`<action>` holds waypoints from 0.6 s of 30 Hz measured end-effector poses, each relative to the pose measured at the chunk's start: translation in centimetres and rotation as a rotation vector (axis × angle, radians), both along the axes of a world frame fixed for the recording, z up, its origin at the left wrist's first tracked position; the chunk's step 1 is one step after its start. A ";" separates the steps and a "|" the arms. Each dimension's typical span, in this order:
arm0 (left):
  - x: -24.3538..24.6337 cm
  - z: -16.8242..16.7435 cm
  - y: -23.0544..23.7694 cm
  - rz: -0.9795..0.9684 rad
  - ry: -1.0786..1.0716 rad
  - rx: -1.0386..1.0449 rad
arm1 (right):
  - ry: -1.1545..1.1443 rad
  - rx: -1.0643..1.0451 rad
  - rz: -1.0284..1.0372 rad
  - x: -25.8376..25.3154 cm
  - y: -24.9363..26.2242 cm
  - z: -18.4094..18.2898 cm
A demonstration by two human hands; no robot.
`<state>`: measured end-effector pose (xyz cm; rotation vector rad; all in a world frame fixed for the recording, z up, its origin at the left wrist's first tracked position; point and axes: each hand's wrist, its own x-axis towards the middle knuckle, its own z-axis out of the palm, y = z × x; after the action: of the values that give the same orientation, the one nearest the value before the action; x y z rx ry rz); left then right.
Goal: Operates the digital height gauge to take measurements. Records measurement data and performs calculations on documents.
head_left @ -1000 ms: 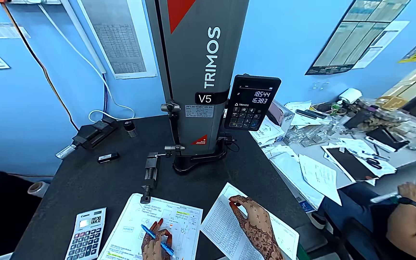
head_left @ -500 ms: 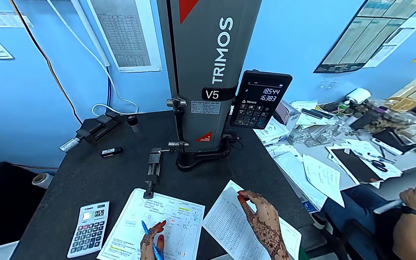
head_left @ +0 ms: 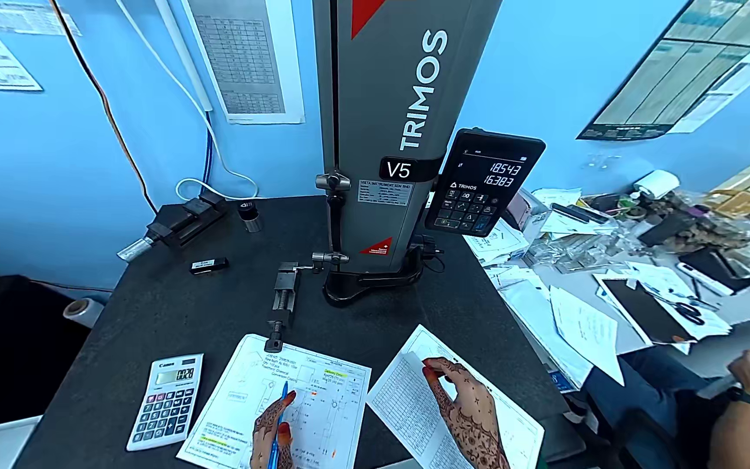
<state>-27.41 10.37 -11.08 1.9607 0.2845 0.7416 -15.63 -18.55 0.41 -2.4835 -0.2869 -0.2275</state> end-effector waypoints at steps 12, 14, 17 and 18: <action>-0.7 1.3 1.5 -0.018 0.005 -0.132 | 0.098 -0.009 0.033 -3.2 2.2 -6.8; -1.4 2.1 2.7 0.064 -0.037 -0.268 | 0.120 -0.066 0.100 -3.5 2.2 -8.6; -3.0 4.2 5.7 0.235 -0.097 -0.358 | 0.056 -0.178 0.155 -3.8 2.6 -10.3; -3.7 4.9 6.8 0.292 -0.144 -0.403 | 0.039 -0.182 0.166 -3.6 2.8 -10.6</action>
<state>-31.11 17.20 -6.13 1.4937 0.5932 0.9281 -19.24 -15.75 -10.14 -2.6221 -0.5150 -0.0876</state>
